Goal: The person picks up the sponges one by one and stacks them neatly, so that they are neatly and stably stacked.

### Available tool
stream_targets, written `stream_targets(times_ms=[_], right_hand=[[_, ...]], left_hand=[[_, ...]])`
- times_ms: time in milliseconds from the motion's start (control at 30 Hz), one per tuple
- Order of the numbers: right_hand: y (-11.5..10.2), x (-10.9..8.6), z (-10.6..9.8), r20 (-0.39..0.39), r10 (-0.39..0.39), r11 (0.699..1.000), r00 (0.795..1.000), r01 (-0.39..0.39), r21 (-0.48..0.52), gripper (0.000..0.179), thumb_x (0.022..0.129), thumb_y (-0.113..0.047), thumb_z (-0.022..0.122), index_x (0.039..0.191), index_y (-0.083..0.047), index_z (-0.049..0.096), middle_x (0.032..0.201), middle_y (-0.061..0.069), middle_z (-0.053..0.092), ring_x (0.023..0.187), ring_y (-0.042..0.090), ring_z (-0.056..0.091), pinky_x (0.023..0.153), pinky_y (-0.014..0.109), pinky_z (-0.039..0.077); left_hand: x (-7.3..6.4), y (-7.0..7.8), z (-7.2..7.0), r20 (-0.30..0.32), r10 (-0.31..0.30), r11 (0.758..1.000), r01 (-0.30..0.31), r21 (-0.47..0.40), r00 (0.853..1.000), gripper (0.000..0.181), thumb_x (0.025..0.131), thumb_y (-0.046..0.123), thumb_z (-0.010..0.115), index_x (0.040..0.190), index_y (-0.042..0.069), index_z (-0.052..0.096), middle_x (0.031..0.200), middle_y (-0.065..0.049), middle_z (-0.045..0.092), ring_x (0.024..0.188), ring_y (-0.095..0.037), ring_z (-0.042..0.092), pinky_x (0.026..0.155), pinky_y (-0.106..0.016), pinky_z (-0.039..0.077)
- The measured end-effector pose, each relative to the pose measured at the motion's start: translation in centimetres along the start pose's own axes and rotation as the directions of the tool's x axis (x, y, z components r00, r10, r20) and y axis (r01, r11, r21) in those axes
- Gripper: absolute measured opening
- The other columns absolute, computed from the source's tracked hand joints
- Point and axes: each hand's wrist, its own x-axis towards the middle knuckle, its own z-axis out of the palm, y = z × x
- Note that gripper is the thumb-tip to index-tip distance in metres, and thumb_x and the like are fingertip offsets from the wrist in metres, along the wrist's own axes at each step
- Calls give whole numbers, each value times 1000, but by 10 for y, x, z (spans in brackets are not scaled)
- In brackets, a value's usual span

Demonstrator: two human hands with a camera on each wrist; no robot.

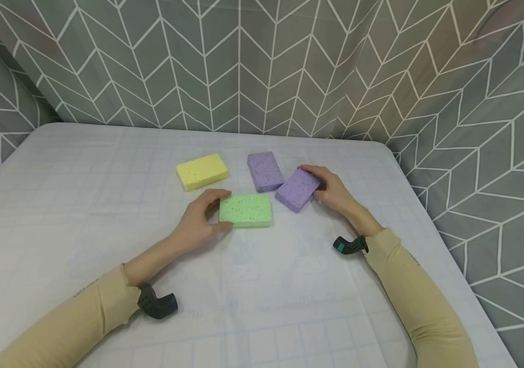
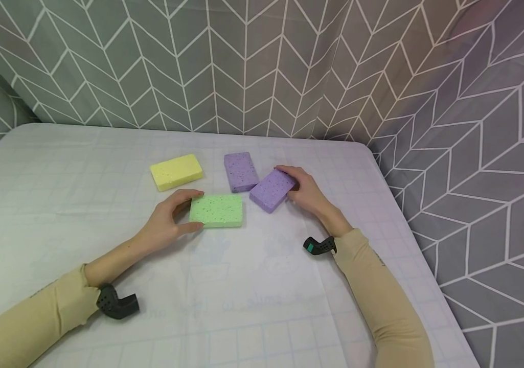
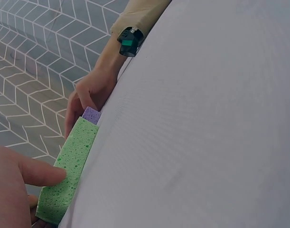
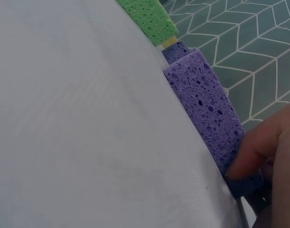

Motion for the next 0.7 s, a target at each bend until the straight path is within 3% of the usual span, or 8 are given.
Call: stream_targets(times_ms=[400, 700], right_hand=[[0, -1, -3, 19, 11, 1000, 1000, -11, 13, 76, 73, 14, 53, 147, -4, 47, 151, 18, 45, 148, 35, 30, 125, 54, 20], [0, 0, -6, 72, -60, 998, 996, 58, 22, 77, 72, 13, 62, 147, -1, 45, 152, 20, 45, 146, 36, 32, 126, 53, 19]], left_hand=[[0, 1, 0, 2, -8, 1000, 8, -1, 1000, 68, 79, 3, 79, 141, 2, 50, 142, -15, 51, 138, -33, 45, 120, -45, 37], [0, 1, 0, 5, -11, 1000, 11, -4, 1000, 68, 80, 3, 78, 141, 2, 49, 143, -15, 51, 138, -34, 45, 120, -45, 37]])
